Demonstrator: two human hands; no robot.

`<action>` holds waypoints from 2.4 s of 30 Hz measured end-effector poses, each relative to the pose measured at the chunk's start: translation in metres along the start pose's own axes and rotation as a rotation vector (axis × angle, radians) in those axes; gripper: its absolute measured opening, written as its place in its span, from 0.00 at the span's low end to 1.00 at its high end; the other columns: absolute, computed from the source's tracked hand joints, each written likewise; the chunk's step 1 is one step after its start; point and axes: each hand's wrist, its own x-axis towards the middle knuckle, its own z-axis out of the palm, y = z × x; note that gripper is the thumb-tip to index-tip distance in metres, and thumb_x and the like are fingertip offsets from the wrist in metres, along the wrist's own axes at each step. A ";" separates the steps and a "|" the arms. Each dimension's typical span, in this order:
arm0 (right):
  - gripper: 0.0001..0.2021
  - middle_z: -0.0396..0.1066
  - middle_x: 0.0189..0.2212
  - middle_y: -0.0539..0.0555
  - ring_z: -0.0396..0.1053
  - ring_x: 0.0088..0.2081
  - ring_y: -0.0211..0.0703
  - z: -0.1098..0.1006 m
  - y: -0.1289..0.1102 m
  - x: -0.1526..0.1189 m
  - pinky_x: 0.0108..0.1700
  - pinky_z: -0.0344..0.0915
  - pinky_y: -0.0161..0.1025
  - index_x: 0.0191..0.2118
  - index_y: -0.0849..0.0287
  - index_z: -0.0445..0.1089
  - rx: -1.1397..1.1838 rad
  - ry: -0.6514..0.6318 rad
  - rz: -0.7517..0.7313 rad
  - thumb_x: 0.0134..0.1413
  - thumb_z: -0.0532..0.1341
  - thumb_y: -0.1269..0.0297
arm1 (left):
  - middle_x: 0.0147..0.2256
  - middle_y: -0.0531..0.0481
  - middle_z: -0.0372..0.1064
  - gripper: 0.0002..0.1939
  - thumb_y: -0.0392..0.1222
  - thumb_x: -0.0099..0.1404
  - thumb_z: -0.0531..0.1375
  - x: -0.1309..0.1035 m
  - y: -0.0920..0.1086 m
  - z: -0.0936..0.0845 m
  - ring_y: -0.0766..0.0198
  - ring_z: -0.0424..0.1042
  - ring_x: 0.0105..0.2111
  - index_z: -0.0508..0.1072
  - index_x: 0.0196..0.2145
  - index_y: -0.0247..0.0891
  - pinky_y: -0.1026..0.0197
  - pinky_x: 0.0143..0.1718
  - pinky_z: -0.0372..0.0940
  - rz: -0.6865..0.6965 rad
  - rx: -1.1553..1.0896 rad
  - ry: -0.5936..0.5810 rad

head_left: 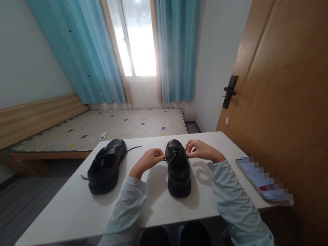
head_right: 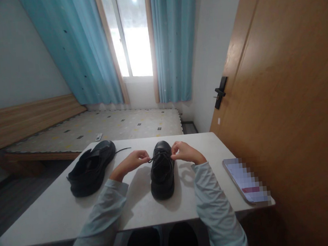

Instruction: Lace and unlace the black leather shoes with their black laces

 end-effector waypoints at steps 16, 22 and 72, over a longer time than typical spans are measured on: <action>0.19 0.70 0.26 0.52 0.66 0.28 0.38 0.000 -0.001 0.003 0.31 0.62 0.35 0.31 0.63 0.69 0.111 -0.023 0.022 0.50 0.60 0.48 | 0.31 0.49 0.72 0.15 0.52 0.60 0.56 0.001 0.016 0.009 0.64 0.70 0.29 0.71 0.32 0.37 0.62 0.31 0.64 0.128 -0.130 0.284; 0.25 0.63 0.21 0.49 0.61 0.25 0.36 0.015 -0.003 0.013 0.28 0.58 0.33 0.25 0.61 0.64 0.101 0.089 0.024 0.52 0.54 0.41 | 0.32 0.50 0.70 0.13 0.50 0.59 0.59 0.001 0.028 0.024 0.65 0.68 0.30 0.71 0.36 0.37 0.61 0.33 0.64 0.213 -0.015 0.375; 0.10 0.66 0.12 0.50 0.66 0.18 0.34 0.022 -0.005 0.010 0.23 0.68 0.31 0.13 0.63 0.63 0.425 0.165 0.399 0.39 0.58 0.77 | 0.22 0.54 0.65 0.10 0.33 0.63 0.56 0.004 0.012 0.026 0.66 0.72 0.26 0.61 0.24 0.34 0.56 0.33 0.72 -0.263 -0.553 0.212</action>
